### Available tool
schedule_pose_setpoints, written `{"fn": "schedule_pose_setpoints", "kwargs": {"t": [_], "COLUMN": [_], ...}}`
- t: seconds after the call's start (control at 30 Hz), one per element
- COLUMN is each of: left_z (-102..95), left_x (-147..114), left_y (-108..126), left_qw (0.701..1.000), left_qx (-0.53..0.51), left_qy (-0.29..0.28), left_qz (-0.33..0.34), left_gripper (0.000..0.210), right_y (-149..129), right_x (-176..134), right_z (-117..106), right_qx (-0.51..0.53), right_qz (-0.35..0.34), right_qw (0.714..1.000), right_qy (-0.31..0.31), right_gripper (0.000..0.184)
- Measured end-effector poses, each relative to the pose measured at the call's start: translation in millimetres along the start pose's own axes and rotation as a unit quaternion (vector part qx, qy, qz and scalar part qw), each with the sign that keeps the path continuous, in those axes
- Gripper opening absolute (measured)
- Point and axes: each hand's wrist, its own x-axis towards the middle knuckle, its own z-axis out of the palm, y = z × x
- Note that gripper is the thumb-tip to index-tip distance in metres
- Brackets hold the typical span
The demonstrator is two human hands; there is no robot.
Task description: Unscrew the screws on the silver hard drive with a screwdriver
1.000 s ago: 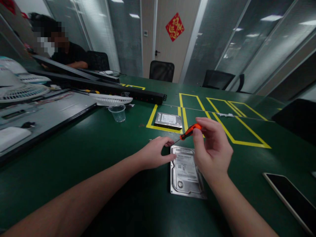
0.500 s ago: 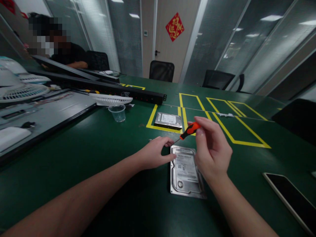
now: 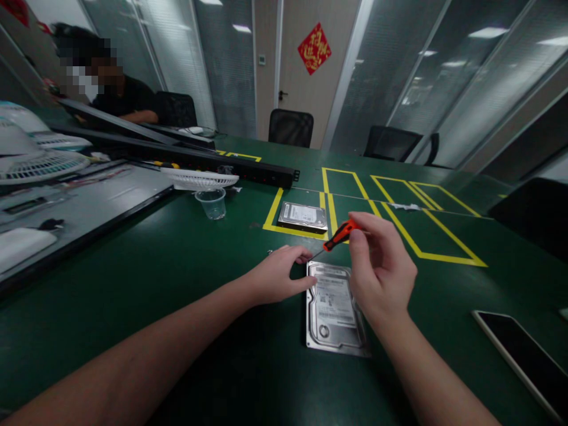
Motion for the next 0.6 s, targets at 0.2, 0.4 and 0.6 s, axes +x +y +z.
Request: {"fn": "schedule_pose_setpoints", "kwargs": {"t": [0.2, 0.4, 0.6], "left_z": [-0.6, -1.8, -1.2], "left_x": [-0.2, -0.5, -0.5], "left_y": [-0.5, 0.8, -0.2], "left_qw": [1.000, 1.000, 1.000], "left_qx": [-0.001, -0.003, -0.002], "left_qy": [0.000, 0.000, 0.002], "left_qz": [0.003, 0.000, 0.003], "left_gripper": [0.044, 0.045, 0.045], "right_y": [-0.2, 0.2, -2.3], "right_x": [-1.7, 0.7, 1.8], "right_z": [0.8, 2.0, -2.1], "right_qx": [0.032, -0.010, -0.008], "right_qz": [0.017, -0.003, -0.009], "right_qw": [0.999, 1.000, 1.000], "right_qy": [-0.004, 0.015, -0.008], "right_gripper": [0.032, 0.026, 0.029]}}
